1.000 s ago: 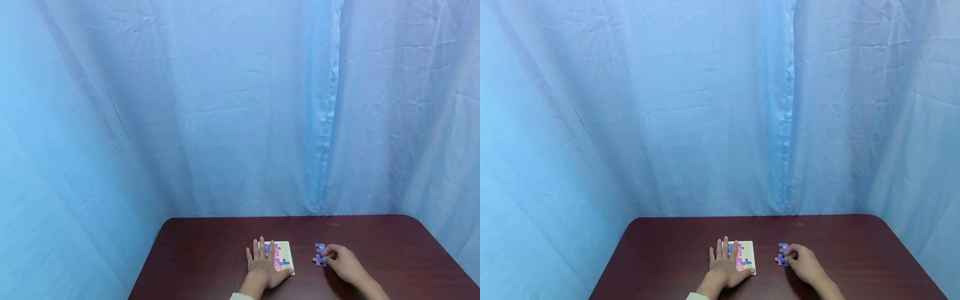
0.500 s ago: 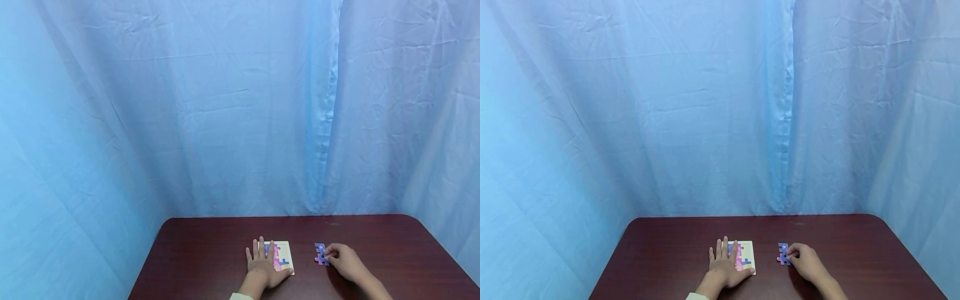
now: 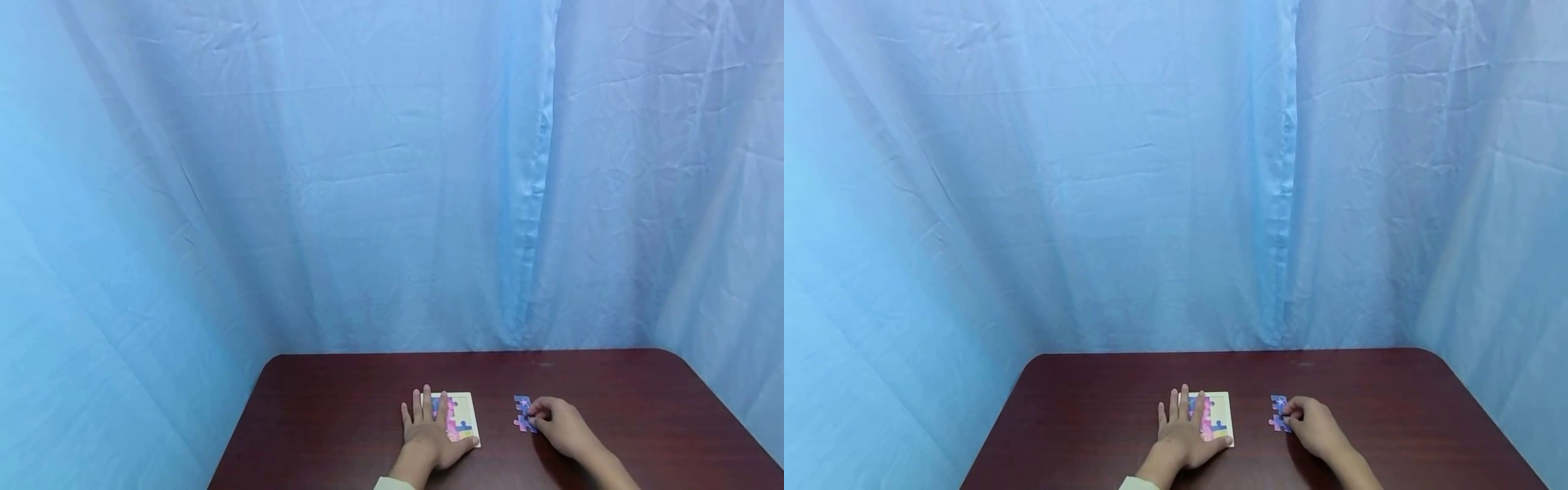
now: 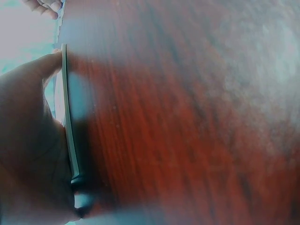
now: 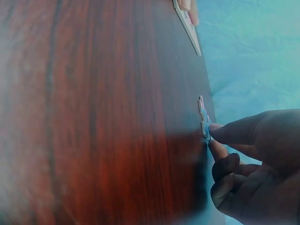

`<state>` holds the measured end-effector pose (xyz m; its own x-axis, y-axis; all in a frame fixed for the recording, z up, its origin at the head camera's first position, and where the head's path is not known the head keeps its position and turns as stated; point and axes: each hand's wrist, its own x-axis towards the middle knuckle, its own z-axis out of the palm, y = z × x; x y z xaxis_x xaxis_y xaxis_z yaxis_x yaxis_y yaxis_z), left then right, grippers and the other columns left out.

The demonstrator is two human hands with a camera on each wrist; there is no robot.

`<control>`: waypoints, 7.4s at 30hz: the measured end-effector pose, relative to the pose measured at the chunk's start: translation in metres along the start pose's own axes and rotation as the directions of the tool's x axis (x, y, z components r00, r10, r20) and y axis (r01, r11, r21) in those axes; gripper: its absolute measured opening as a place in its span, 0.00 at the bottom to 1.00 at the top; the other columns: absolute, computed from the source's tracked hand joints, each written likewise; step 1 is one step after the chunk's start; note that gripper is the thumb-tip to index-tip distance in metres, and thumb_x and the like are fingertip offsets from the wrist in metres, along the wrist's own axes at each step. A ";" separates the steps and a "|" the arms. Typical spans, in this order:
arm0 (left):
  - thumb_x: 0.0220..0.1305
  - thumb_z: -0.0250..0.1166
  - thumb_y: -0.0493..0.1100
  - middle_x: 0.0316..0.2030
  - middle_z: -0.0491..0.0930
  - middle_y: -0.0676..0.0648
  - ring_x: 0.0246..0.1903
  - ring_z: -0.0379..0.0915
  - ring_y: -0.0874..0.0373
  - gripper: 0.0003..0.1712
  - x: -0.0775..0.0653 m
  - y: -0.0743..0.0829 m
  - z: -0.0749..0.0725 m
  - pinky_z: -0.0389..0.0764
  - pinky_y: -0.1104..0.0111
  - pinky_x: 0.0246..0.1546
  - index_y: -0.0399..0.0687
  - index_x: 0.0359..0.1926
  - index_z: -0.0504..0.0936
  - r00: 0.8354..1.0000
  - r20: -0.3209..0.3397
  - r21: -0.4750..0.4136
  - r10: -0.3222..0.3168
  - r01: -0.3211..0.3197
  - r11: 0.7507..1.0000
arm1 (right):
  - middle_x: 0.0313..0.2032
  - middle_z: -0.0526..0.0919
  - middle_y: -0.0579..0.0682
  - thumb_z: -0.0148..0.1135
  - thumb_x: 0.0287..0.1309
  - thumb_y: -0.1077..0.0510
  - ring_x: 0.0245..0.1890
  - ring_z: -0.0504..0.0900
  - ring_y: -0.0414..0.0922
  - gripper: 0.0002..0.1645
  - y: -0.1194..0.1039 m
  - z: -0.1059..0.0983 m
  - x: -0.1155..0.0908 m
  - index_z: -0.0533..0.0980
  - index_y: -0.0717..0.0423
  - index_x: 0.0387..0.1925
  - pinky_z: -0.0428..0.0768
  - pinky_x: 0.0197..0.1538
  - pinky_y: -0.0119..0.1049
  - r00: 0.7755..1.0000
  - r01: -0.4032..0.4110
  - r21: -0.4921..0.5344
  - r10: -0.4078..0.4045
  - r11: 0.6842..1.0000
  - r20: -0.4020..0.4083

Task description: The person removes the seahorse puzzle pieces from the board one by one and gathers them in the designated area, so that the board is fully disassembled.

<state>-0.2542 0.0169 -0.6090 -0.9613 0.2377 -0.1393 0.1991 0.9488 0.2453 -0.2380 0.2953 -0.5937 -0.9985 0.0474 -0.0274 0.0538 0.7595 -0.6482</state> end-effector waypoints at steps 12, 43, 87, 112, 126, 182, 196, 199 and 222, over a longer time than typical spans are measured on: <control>0.54 0.52 0.91 0.86 0.44 0.43 0.86 0.36 0.42 0.66 0.001 0.001 -0.001 0.45 0.39 0.83 0.63 0.85 0.51 0.999 0.047 0.018 -0.024 0.023 1.000 | 0.28 0.80 0.45 0.70 0.64 0.64 0.31 0.74 0.41 0.03 -0.004 0.000 -0.002 0.83 0.61 0.37 0.73 0.36 0.35 0.999 -0.039 0.013 0.039 0.999 0.021; 0.57 0.54 0.88 0.86 0.44 0.43 0.86 0.35 0.42 0.64 -0.005 -0.002 -0.013 0.41 0.38 0.83 0.61 0.85 0.53 0.999 0.049 -0.056 0.018 -0.015 0.998 | 0.31 0.79 0.45 0.70 0.65 0.64 0.28 0.72 0.31 0.09 -0.075 0.048 -0.008 0.86 0.60 0.46 0.73 0.33 0.30 0.933 0.262 0.148 -0.290 0.953 0.213; 0.82 0.45 0.59 0.85 0.51 0.44 0.86 0.42 0.42 0.33 0.004 -0.013 0.002 0.49 0.38 0.82 0.71 0.84 0.56 0.998 0.000 -0.058 0.065 -0.065 0.996 | 0.32 0.75 0.48 0.77 0.44 0.71 0.31 0.71 0.36 0.21 -0.078 0.067 -0.008 0.82 0.54 0.42 0.71 0.34 0.32 0.927 0.353 0.067 -0.358 0.933 0.115; 0.83 0.42 0.59 0.86 0.44 0.44 0.86 0.34 0.42 0.34 0.010 -0.014 0.009 0.42 0.38 0.83 0.68 0.85 0.53 0.998 0.027 -0.080 0.056 -0.053 0.995 | 0.29 0.78 0.44 0.67 0.58 0.73 0.25 0.69 0.32 0.13 -0.083 0.065 -0.007 0.77 0.53 0.36 0.69 0.30 0.29 0.939 0.314 0.162 -0.331 0.935 0.092; 0.83 0.37 0.61 0.87 0.41 0.46 0.87 0.32 0.43 0.34 0.009 -0.013 0.010 0.40 0.38 0.83 0.70 0.86 0.49 0.998 0.026 -0.077 0.052 -0.050 0.996 | 0.29 0.79 0.43 0.69 0.61 0.69 0.23 0.70 0.33 0.11 -0.075 0.056 -0.005 0.78 0.51 0.37 0.71 0.29 0.29 0.968 0.234 0.180 -0.246 0.955 0.047; 0.83 0.42 0.57 0.87 0.43 0.43 0.86 0.33 0.40 0.35 0.004 -0.010 0.003 0.40 0.37 0.83 0.65 0.85 0.53 0.998 0.024 -0.118 0.061 -0.058 0.991 | 0.36 0.79 0.46 0.73 0.63 0.59 0.33 0.72 0.36 0.05 0.002 -0.006 -0.019 0.82 0.49 0.36 0.73 0.37 0.33 0.997 0.016 0.028 -0.018 0.999 0.081; 0.81 0.43 0.58 0.86 0.46 0.45 0.86 0.36 0.43 0.37 0.004 -0.013 0.009 0.43 0.39 0.83 0.56 0.85 0.53 0.999 -0.004 -0.113 0.042 -0.042 0.993 | 0.37 0.83 0.46 0.73 0.64 0.58 0.32 0.75 0.37 0.04 -0.013 0.003 -0.019 0.84 0.51 0.38 0.74 0.36 0.32 0.997 -0.003 0.091 -0.004 0.996 0.073; 0.80 0.45 0.58 0.86 0.48 0.46 0.86 0.38 0.44 0.39 0.006 -0.014 0.015 0.44 0.40 0.83 0.50 0.85 0.53 0.999 -0.035 -0.111 0.038 -0.042 0.993 | 0.33 0.84 0.45 0.72 0.66 0.57 0.27 0.75 0.35 0.05 -0.020 0.010 -0.018 0.84 0.54 0.40 0.75 0.33 0.31 0.994 0.035 0.136 -0.048 0.990 0.097; 0.76 0.55 0.64 0.80 0.65 0.50 0.80 0.60 0.46 0.39 -0.002 -0.015 -0.013 0.67 0.48 0.77 0.54 0.80 0.65 0.987 -0.139 0.036 0.077 -0.073 0.997 | 0.48 0.93 0.52 0.77 0.59 0.54 0.39 0.90 0.43 0.15 -0.080 0.058 -0.014 0.90 0.50 0.48 0.83 0.39 0.43 0.971 0.163 -0.067 -0.148 0.984 0.189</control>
<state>-0.2579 -0.0001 -0.5995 -0.9602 0.2791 0.0143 0.2753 0.9359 0.2196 -0.2288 0.1959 -0.5858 -0.9791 -0.1891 -0.0749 -0.1090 0.7987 -0.5918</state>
